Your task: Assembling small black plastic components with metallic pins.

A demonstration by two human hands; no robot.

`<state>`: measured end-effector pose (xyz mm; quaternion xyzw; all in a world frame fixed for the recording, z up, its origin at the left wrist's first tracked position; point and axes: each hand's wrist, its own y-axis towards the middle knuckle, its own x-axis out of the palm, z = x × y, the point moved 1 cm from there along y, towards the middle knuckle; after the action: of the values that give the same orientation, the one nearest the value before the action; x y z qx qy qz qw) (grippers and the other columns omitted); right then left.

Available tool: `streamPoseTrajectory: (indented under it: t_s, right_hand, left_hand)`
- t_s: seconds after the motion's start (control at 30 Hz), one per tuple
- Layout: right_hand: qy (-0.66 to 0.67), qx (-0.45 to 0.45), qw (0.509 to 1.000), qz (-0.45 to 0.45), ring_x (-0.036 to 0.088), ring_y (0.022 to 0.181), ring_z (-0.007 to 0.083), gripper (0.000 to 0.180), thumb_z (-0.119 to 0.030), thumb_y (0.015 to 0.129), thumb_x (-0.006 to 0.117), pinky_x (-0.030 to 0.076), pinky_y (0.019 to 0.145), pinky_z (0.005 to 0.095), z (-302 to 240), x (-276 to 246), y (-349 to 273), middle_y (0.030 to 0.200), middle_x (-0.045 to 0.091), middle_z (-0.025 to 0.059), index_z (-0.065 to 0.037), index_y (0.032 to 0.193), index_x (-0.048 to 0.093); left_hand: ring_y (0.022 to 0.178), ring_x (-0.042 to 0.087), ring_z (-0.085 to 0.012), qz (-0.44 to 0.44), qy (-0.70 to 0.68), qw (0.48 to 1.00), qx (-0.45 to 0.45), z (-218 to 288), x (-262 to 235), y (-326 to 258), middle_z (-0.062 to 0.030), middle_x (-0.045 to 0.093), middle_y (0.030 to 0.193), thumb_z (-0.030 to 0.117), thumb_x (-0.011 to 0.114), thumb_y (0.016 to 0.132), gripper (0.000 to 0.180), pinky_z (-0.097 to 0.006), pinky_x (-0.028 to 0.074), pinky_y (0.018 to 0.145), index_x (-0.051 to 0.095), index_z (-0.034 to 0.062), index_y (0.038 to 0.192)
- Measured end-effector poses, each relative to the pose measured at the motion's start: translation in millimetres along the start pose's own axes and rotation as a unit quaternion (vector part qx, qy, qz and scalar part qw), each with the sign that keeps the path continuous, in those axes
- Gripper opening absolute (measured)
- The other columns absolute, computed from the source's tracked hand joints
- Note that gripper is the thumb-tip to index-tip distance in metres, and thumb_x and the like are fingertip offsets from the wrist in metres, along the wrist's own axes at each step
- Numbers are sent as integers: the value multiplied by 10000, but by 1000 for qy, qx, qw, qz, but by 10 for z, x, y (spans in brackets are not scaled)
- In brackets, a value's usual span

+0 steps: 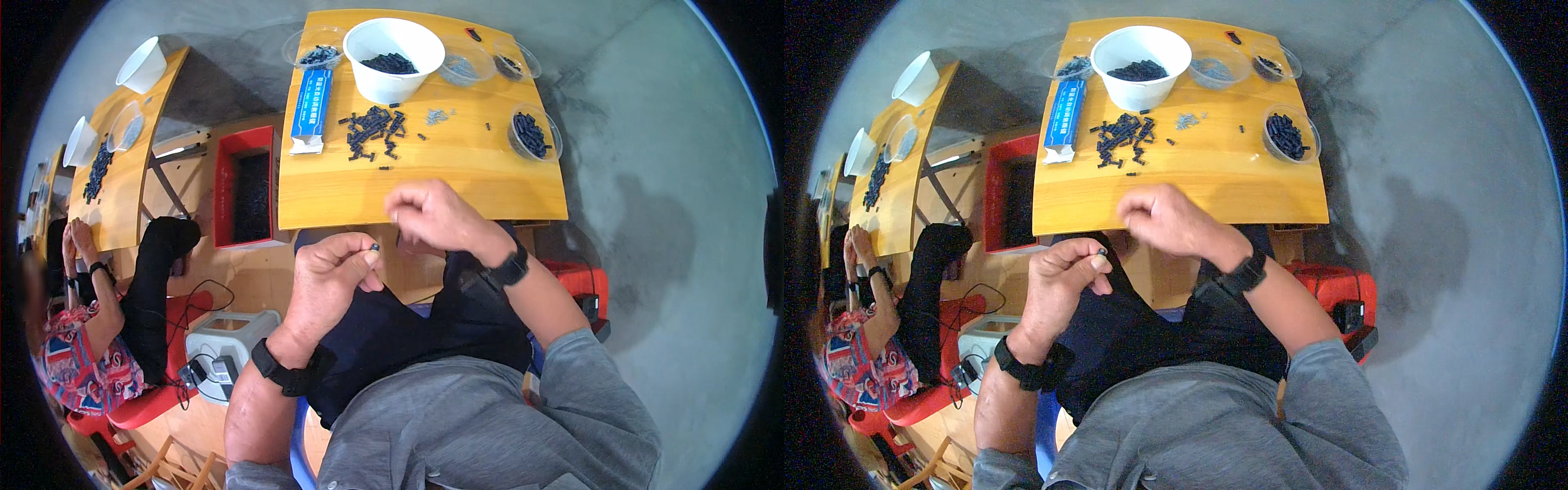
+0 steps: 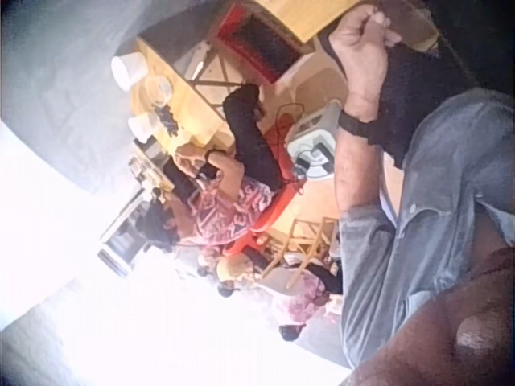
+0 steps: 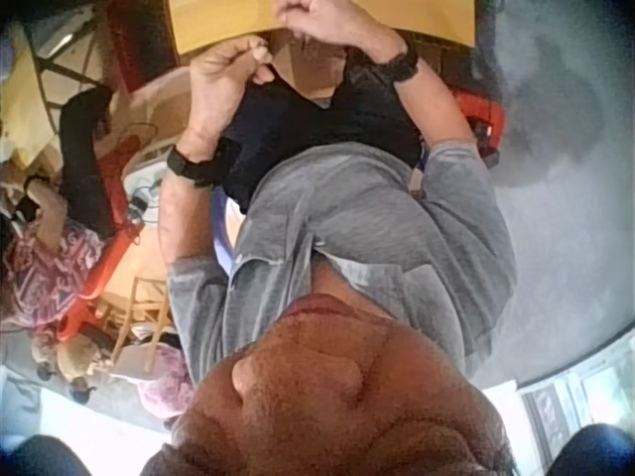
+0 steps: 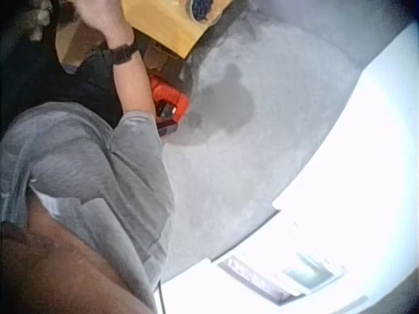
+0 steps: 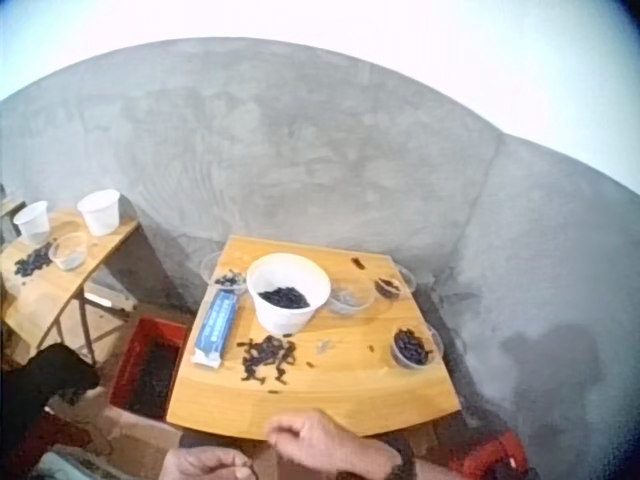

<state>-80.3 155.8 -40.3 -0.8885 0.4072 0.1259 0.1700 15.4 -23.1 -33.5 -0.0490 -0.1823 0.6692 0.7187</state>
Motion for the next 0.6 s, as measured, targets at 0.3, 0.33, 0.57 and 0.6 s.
streamPoseTrajectory:
  t_s: [0.3, 0.33, 0.57, 0.6]
  right_hand:
    - [-258, -85, 951, 148, 596, 831, 399, 134, -123, 825, 577, 476, 732, 462, 644, -102, 589, 844, 624, 214, -17, 888, 629]
    - [-272, -100, 945, 154, 593, 843, 396, 138, -131, 826, 583, 472, 742, 466, 672, -96, 609, 856, 621, 212, -20, 894, 630]
    - [-299, -116, 928, 188, 593, 812, 385, 113, -110, 832, 583, 478, 729, 447, 703, -58, 604, 835, 622, 206, -26, 880, 642]
    - [-298, -116, 929, 187, 593, 812, 385, 113, -110, 832, 583, 478, 729, 447, 674, -55, 581, 835, 622, 206, -26, 880, 642]
  left_hand:
    - [631, 592, -108, 34, -34, 998, 50, -15, -44, 6, -63, 648, 801, 9, 596, 877, 80, -229, 480, 608, 649, -14, 933]
    - [637, 594, -113, 42, -61, 995, 60, -22, -48, 12, -69, 650, 814, 9, 594, 879, 87, -233, 480, 613, 648, -16, 942]
    - [639, 595, -118, 52, -62, 994, 72, 30, -59, 9, -83, 656, 838, 21, 597, 886, 96, -241, 481, 627, 646, -17, 959]
    - [639, 595, -119, 54, -64, 994, 74, 48, -59, 8, -83, 656, 839, 22, 597, 887, 95, -240, 479, 627, 645, -18, 959]
